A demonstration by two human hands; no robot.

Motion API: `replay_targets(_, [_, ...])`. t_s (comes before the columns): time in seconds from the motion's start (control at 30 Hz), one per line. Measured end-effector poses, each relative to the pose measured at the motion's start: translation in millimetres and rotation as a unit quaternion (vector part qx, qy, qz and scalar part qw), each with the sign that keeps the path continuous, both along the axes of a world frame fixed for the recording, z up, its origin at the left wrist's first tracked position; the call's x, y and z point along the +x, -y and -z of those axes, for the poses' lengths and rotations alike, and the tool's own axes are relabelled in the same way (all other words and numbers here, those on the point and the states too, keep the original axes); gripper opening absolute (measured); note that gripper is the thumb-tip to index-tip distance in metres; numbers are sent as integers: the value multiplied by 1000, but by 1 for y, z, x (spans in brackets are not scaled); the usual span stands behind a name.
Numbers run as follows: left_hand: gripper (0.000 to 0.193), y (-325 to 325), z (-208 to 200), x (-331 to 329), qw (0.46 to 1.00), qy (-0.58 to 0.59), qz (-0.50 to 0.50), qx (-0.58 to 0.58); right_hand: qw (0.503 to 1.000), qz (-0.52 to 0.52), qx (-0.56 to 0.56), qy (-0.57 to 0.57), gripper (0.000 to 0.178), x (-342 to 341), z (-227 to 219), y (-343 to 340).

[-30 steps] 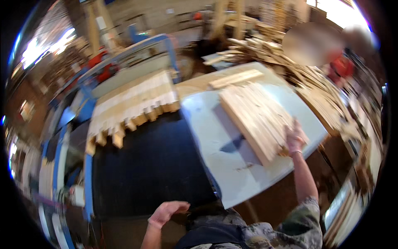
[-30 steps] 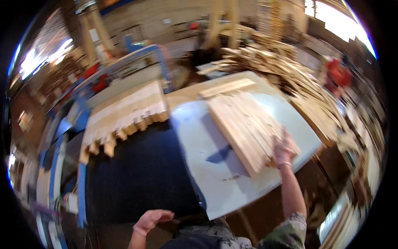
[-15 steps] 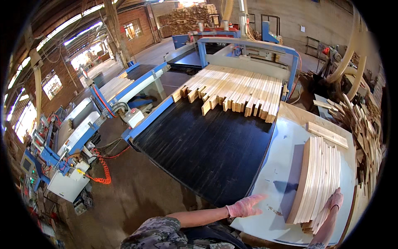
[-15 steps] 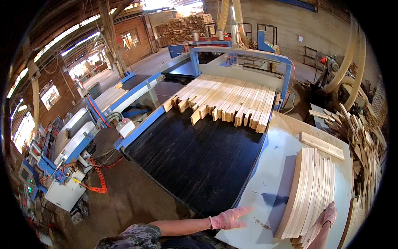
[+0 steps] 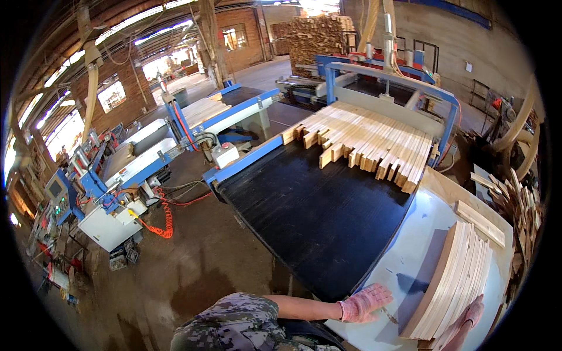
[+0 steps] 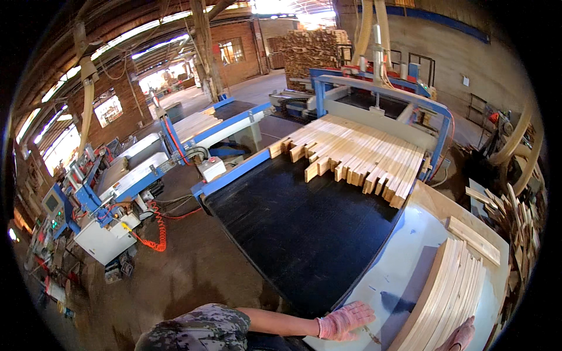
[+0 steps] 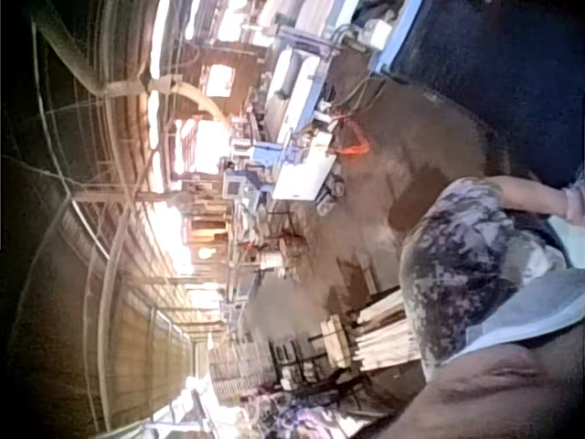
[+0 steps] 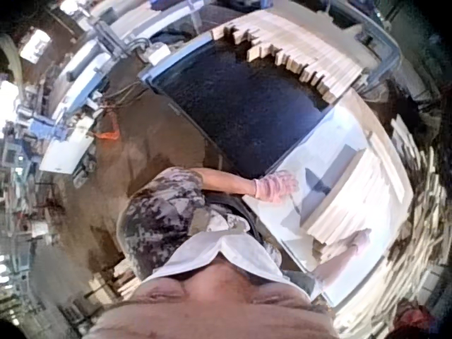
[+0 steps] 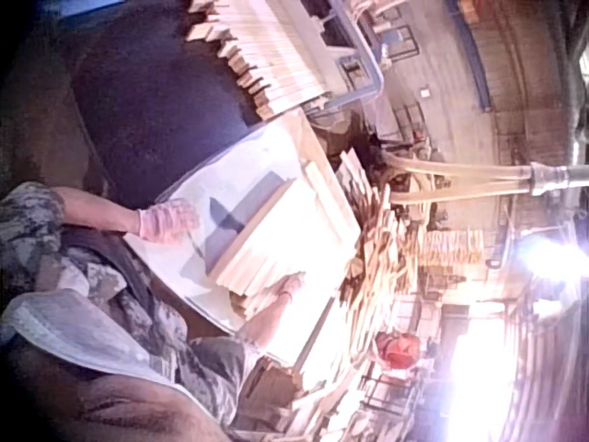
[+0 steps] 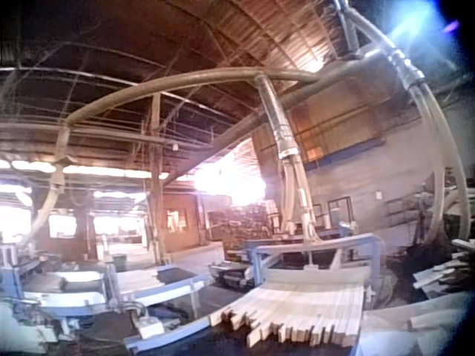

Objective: The person repeatedly picks up stacks of light-colored wooden planks from a metal table, carries them to a conveyor belt, and places them onto the belt. The person then returns to the table to repeat the process. Other workers are visible in the background.

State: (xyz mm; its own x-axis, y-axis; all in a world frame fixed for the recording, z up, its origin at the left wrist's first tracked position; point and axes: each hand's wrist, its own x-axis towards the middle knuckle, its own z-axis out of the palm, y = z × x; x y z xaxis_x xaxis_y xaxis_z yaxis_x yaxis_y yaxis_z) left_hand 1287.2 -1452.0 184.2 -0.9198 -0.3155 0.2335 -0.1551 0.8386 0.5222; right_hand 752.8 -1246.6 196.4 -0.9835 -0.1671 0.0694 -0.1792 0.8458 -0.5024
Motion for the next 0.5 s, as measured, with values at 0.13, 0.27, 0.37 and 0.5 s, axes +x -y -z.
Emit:
replay_targets(0.13, [82, -2, -14, 2, 999, 39, 0, 24, 998, -11, 62, 20, 88, -7, 2, 2])
replay_targets(0.27, [79, -1, -11, -1, 999, 33, 5, 31, 994, 25, 87, 65, 87, 8, -21, 1])
replay_targets(0.37, [79, 0, 8, -7, 1000, 1, 6, 6, 996, 11, 59, 71, 87, 2, -17, 0])
replay_targets(0.5, [77, 3, -6, -5, 999, 25, 27, 30, 998, 19, 54, -4, 85, -5, -2, -3])
